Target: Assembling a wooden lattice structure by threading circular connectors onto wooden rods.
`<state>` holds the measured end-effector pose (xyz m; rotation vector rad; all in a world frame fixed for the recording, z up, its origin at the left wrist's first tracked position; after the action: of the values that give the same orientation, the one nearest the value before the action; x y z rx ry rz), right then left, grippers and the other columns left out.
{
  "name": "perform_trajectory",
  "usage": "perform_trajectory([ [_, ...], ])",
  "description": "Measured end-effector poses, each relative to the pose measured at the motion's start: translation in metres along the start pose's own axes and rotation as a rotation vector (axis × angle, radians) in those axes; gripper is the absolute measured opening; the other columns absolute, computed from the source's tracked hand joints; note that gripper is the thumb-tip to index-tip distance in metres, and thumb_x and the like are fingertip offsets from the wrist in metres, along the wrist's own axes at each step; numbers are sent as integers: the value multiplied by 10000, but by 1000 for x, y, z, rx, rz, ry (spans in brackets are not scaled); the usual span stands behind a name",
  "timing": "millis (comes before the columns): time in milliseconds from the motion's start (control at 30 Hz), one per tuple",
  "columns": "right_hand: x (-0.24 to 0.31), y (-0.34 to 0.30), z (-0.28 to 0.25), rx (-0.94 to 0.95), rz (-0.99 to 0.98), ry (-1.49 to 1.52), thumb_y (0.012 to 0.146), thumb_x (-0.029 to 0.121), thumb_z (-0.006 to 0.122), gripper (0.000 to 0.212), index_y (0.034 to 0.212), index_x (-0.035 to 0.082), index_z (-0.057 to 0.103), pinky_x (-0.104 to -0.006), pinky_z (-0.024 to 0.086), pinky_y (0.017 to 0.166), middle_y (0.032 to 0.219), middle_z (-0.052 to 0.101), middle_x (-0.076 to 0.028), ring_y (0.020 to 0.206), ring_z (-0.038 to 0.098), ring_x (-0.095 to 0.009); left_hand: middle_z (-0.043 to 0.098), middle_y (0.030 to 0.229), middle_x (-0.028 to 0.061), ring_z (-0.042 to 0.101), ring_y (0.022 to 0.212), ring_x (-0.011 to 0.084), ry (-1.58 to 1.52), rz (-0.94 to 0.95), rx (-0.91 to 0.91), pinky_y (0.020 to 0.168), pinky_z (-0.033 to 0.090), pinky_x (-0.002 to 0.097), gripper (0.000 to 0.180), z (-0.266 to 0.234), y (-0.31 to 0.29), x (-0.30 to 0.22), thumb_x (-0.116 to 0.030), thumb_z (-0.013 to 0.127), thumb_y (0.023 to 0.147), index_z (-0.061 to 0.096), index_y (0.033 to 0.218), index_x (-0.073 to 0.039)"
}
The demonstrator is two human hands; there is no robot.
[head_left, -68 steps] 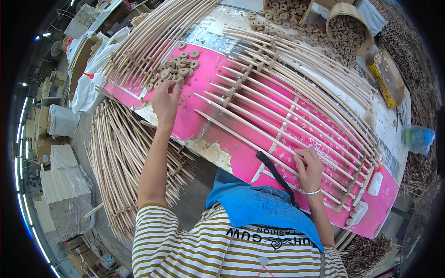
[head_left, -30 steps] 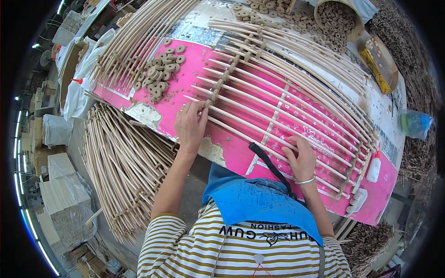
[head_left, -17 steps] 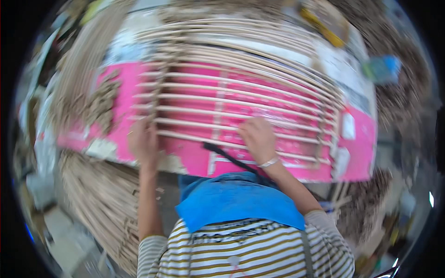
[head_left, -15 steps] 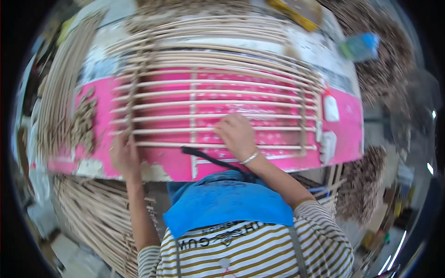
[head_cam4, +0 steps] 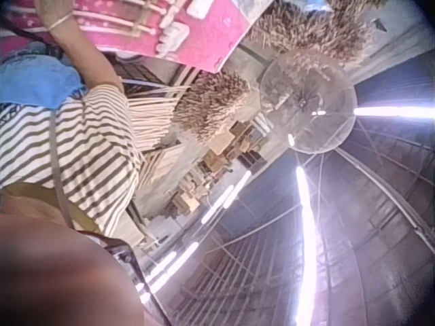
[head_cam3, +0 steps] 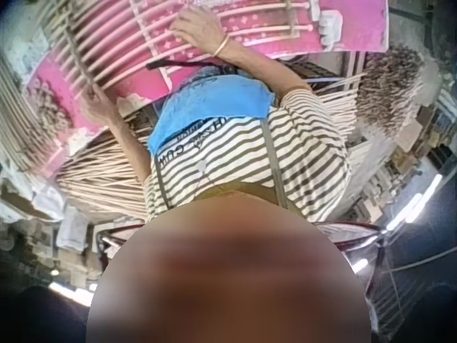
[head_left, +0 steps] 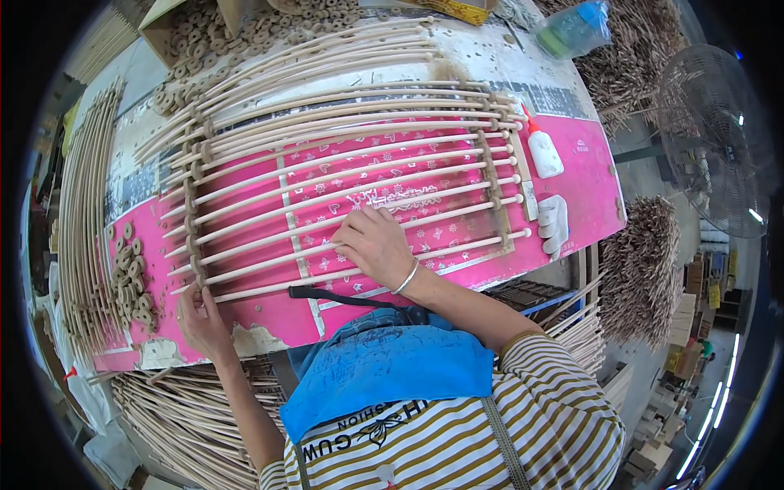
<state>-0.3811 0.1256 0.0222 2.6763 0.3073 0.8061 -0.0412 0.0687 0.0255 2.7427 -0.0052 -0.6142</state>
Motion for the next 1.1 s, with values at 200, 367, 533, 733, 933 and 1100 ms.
perform_trajectory([
  [200, 1, 0, 1, -43, -19, -2, 819, 200, 775, 150, 913, 130, 681, -386, 432, 803, 924, 586, -28, 918, 564, -222, 696, 950, 107, 640, 864, 275, -3, 1, 1, 788, 496, 410, 205, -4, 1, -3, -154, 702, 969, 688, 1130, -28],
  [367, -4, -5, 3, -49, -9, 9, 827, 213, 763, 154, 911, 143, 655, -392, 436, 818, 921, 560, -33, 934, 557, -230, 692, 918, 111, 638, 842, 267, 9, 62, -27, 755, 489, 407, 187, -2, 0, -2, -159, 699, 973, 702, 1115, -38],
  [533, -1, -4, 1, -63, -35, 4, 815, 232, 771, 159, 892, 148, 661, -389, 438, 834, 921, 553, -35, 944, 551, -226, 689, 903, 105, 640, 824, 263, 1, 55, -13, 730, 488, 409, 195, -1, 0, 7, -172, 703, 968, 704, 1112, -41],
  [733, -4, -4, 2, -53, -23, -14, 809, 245, 780, 169, 912, 153, 683, -381, 437, 840, 930, 565, -29, 946, 552, -217, 673, 877, 95, 632, 804, 252, -5, 28, 11, 710, 485, 398, 198, 0, 1, 3, -175, 702, 970, 700, 1116, -40],
  [933, -5, -4, -21, -103, -9, 20, 846, 242, 756, 155, 956, 146, 704, -381, 440, 846, 958, 595, -28, 969, 563, -222, 653, 859, 78, 593, 763, 212, -5, 88, -7, 661, 465, 360, 245, -3, -1, 6, -214, 694, 990, 699, 1160, -38],
  [1100, -45, 2, -48, -126, 67, -180, 863, 204, 741, 130, 971, 135, 725, -392, 448, 860, 953, 617, -32, 976, 579, -231, 640, 874, 74, 580, 772, 209, -17, 51, 11, 672, 460, 359, 264, -10, 2, 1, -225, 690, 996, 696, 1185, -41],
])
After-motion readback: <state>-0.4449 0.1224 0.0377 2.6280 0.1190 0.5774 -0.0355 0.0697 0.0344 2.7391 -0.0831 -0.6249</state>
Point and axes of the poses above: each hand's wrist, its own y-axis towards the middle knuckle, its own z-axis out of the palm, x = y × z, the point moved 7 cm from there along y, towards the middle knuckle
